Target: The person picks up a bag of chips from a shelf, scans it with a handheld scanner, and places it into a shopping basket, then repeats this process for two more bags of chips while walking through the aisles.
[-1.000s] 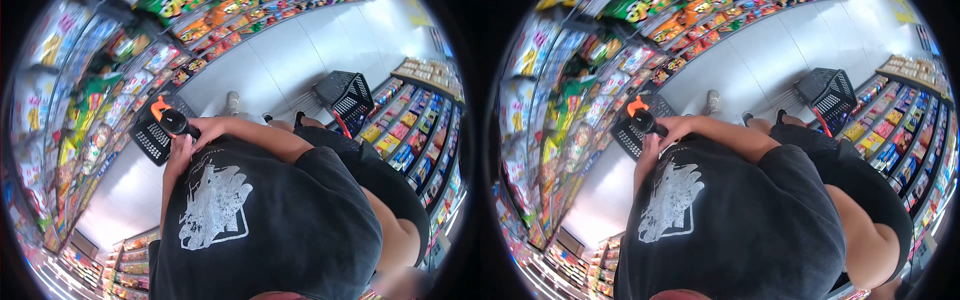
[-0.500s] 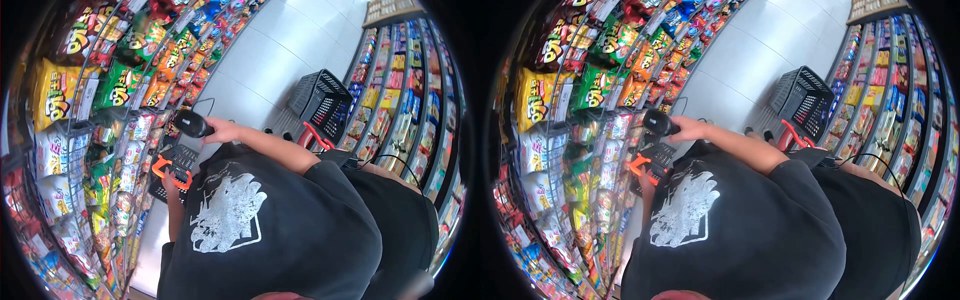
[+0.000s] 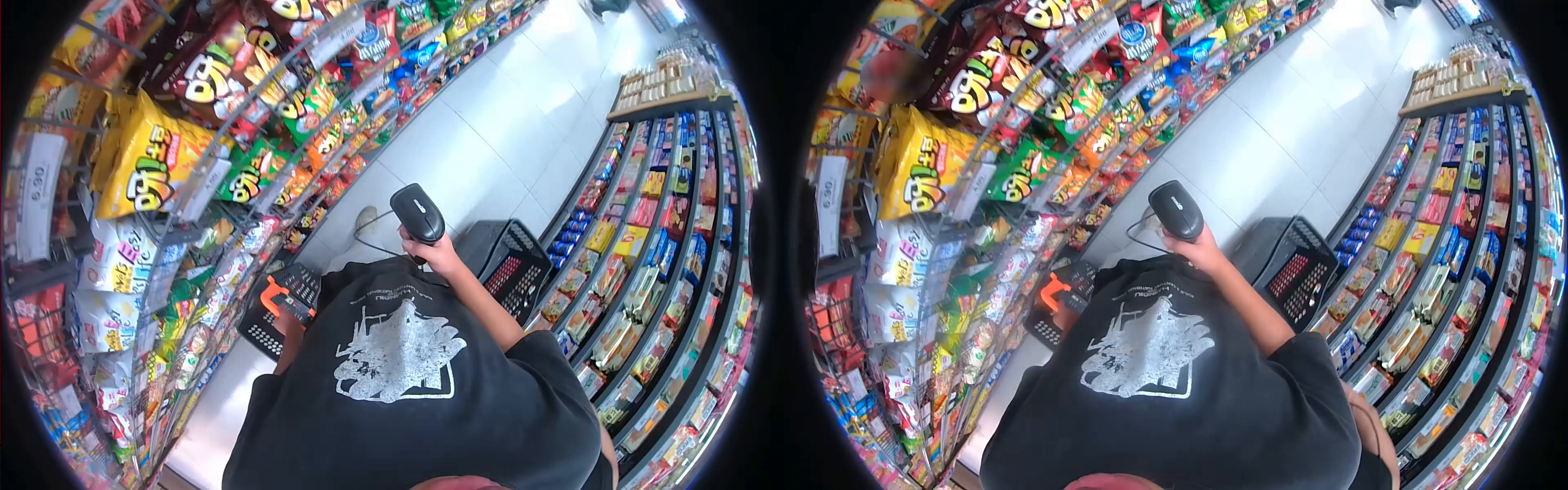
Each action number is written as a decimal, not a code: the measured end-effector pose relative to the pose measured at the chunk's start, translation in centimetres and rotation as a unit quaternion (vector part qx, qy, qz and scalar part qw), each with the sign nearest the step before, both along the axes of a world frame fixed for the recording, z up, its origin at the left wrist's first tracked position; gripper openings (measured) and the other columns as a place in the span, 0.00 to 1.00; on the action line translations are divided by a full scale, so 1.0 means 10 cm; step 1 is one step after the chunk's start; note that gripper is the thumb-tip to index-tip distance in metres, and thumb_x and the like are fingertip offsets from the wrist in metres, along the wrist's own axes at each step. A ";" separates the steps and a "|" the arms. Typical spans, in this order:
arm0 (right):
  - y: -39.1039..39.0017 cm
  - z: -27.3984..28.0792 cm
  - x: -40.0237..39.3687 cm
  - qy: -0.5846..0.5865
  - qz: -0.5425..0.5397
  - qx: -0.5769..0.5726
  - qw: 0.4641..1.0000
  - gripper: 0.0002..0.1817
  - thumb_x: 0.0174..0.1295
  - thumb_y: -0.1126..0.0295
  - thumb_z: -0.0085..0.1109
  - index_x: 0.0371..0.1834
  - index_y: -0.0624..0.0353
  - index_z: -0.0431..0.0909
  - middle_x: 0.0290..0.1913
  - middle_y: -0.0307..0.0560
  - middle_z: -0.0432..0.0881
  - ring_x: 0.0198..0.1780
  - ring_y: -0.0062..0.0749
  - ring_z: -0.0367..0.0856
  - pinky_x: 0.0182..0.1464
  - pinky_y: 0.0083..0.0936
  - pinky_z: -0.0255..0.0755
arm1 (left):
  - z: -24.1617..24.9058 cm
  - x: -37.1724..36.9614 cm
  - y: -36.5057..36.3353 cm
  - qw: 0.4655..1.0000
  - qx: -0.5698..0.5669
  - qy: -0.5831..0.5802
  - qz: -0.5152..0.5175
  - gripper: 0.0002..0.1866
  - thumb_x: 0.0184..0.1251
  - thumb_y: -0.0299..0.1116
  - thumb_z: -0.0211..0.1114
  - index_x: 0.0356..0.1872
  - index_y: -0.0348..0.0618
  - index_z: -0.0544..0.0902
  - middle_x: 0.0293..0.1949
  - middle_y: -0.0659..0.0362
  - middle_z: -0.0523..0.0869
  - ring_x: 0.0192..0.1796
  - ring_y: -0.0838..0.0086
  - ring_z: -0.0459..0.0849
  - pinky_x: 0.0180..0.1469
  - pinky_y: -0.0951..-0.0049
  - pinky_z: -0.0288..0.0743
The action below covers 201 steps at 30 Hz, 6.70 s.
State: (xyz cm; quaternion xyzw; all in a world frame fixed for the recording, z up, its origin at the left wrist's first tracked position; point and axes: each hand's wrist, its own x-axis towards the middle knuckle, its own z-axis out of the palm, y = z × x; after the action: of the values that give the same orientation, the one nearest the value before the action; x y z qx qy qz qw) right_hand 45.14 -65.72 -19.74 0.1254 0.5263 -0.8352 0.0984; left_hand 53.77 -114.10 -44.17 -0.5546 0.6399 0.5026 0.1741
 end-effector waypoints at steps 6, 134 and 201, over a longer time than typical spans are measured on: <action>0.24 0.18 -0.64 -0.009 0.005 0.024 1.000 0.20 0.56 0.78 0.68 0.53 0.61 0.76 0.42 0.36 0.80 0.43 0.18 0.77 0.44 0.21 0.73 | -0.04 -0.30 -0.08 0.999 0.003 -0.033 0.000 0.21 0.66 0.46 0.62 0.41 0.34 0.86 0.34 0.54 0.87 0.36 0.64 0.86 0.40 0.63 0.79; 9.24 -0.46 -3.59 0.052 0.200 0.286 0.936 0.09 0.58 0.75 0.69 0.40 0.60 0.80 0.29 0.34 0.80 0.30 0.19 0.76 0.33 0.23 0.69 | 2.89 -6.93 9.44 0.576 -0.589 0.288 -0.488 0.32 0.55 0.52 0.73 0.61 0.56 0.77 0.54 0.59 0.85 0.55 0.62 0.85 0.51 0.62 0.81; 8.38 0.86 -3.80 0.052 0.468 0.220 0.854 0.11 0.57 0.73 0.73 0.37 0.64 0.80 0.32 0.42 0.84 0.33 0.21 0.81 0.39 0.23 0.74 | 2.18 -4.34 10.12 0.481 0.535 0.669 0.186 0.45 0.69 0.70 0.48 0.73 0.41 0.65 0.67 0.47 0.74 0.65 0.51 0.77 0.65 0.45 0.72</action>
State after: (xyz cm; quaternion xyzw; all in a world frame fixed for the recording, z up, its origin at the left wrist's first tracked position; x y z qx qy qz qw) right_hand 7.10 18.05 -11.12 -0.1605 0.6971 -0.5583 0.4201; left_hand 10.36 -12.94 -22.38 0.0436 0.0518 0.9876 -0.1414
